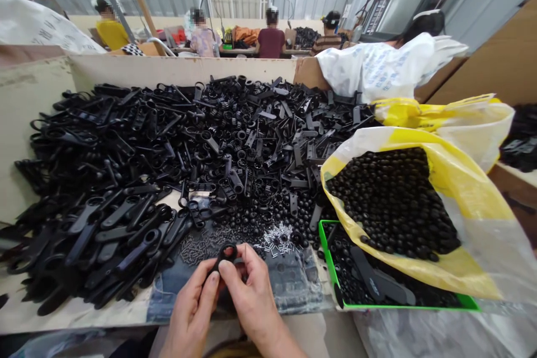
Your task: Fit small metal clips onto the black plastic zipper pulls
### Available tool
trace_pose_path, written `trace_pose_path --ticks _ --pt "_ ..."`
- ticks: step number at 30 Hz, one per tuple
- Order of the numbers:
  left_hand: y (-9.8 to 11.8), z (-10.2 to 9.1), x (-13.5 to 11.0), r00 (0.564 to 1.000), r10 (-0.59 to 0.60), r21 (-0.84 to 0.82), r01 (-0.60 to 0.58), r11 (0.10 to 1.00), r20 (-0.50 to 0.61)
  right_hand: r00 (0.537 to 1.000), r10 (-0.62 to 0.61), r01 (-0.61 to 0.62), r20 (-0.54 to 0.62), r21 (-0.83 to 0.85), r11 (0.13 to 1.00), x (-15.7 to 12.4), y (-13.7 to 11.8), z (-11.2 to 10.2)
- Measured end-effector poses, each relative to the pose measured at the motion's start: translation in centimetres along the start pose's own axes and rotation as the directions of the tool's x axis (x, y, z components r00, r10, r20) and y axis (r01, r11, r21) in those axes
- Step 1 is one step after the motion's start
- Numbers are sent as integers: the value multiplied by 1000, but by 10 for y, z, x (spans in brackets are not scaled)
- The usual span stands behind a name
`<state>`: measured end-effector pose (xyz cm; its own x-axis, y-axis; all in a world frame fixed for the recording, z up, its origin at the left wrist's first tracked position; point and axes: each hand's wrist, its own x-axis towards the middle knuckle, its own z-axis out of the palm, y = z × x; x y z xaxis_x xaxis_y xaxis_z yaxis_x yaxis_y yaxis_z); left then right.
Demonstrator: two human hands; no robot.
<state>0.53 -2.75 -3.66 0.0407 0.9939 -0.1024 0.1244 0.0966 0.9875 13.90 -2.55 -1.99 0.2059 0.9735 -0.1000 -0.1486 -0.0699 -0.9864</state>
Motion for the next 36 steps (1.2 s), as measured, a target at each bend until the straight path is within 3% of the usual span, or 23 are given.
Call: trace_pose_path --ticks 3,6,10,14,18,22,25,27,30,32,36 --pt "-1 1 0 1000 -10 -10 10 1000 -16 993 84 -88 85 53 995 2 -2 -1" --pt "2 -1 1 998 53 29 -53 998 -20 979 140 -158 146 120 980 2 -6 1" --pt "3 -5 2 990 143 96 -143 985 8 963 214 -245 161 202 948 0 -11 3" --pt "1 -5 0 989 146 118 -146 982 6 954 256 -289 159 246 925 0 -11 4" --pt "11 -3 2 987 151 141 -159 977 63 978 177 -203 110 314 928 -1 -10 4" --pt "34 -10 12 936 229 118 -268 956 269 998 4 -13 61 155 988 -3 -15 -5" --pt "42 -20 16 951 237 142 -267 953 198 992 -117 115 42 50 992 -2 -19 -15" --pt "40 -24 14 978 181 122 -193 974 106 995 -102 102 -8 66 993 0 -19 -22" --pt "36 -26 8 988 146 29 -147 989 51 1000 25 -25 -3 139 990 2 -17 -26" --pt "38 -25 5 975 184 30 -189 981 121 998 38 -45 46 150 988 1 -16 -25" --pt "50 -25 8 913 215 215 -300 929 346 994 9 -26 111 149 988 -7 -16 -18"
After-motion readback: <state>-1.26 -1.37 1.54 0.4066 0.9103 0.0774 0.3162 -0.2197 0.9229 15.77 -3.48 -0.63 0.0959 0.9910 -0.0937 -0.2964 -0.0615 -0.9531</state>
